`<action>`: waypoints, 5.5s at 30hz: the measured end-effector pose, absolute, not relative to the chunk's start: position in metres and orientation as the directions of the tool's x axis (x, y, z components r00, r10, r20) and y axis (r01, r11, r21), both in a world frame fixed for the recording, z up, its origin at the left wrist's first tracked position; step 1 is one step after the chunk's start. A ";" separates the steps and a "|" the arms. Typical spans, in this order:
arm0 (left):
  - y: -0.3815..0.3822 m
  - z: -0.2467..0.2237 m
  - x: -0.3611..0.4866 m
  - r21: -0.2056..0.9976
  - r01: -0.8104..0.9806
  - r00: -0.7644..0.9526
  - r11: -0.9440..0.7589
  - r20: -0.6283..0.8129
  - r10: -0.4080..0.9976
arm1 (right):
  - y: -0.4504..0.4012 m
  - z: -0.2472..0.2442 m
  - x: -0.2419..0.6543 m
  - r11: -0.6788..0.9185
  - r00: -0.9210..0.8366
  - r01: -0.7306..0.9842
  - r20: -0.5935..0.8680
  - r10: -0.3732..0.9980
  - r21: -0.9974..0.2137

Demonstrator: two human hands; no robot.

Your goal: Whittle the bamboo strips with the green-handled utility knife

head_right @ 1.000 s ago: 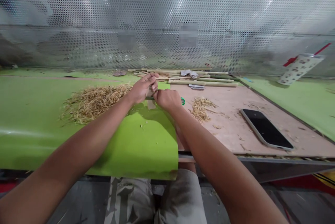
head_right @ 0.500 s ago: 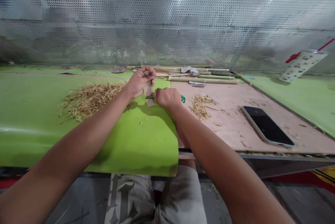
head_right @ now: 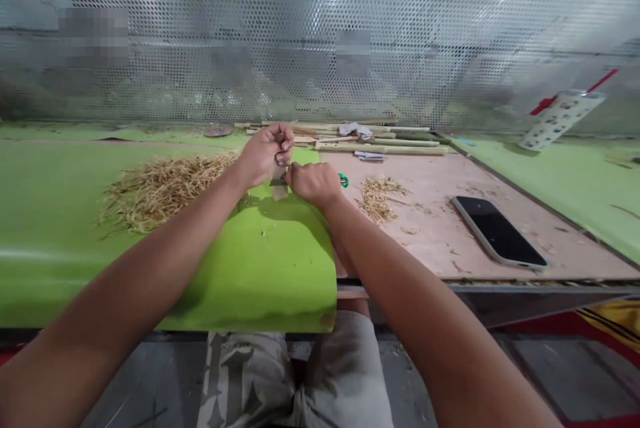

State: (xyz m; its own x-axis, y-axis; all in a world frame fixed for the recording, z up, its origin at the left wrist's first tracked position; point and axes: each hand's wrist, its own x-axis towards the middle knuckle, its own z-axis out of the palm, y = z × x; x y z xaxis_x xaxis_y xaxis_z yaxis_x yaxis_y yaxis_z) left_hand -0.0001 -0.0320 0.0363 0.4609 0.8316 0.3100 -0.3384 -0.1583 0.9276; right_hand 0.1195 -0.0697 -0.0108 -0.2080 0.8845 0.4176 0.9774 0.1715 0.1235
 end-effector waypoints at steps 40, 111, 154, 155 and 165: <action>-0.027 0.033 -0.006 0.939 -0.317 0.368 -0.135 0.252 0.895 | -0.070 -0.017 0.113 0.167 -0.187 0.982 0.349 0.918 0.086; -0.023 0.034 -0.027 0.947 0.108 0.173 -0.302 0.281 0.944 | -0.070 0.002 0.162 0.246 0.188 0.828 0.662 0.726 -0.504; -0.099 0.027 -0.025 0.048 0.905 0.424 -0.423 0.001 0.906 | -0.063 0.005 0.190 0.173 0.164 0.839 0.544 0.823 -0.516; -0.091 0.031 -0.033 0.016 0.915 0.404 -0.404 0.000 0.915 | -0.062 0.005 0.189 0.181 0.158 0.837 0.546 0.823 -0.515; -0.086 0.034 0.010 0.200 0.835 0.524 -0.512 -0.007 0.852 | -0.059 0.003 0.188 0.199 0.123 0.857 0.562 0.818 -0.476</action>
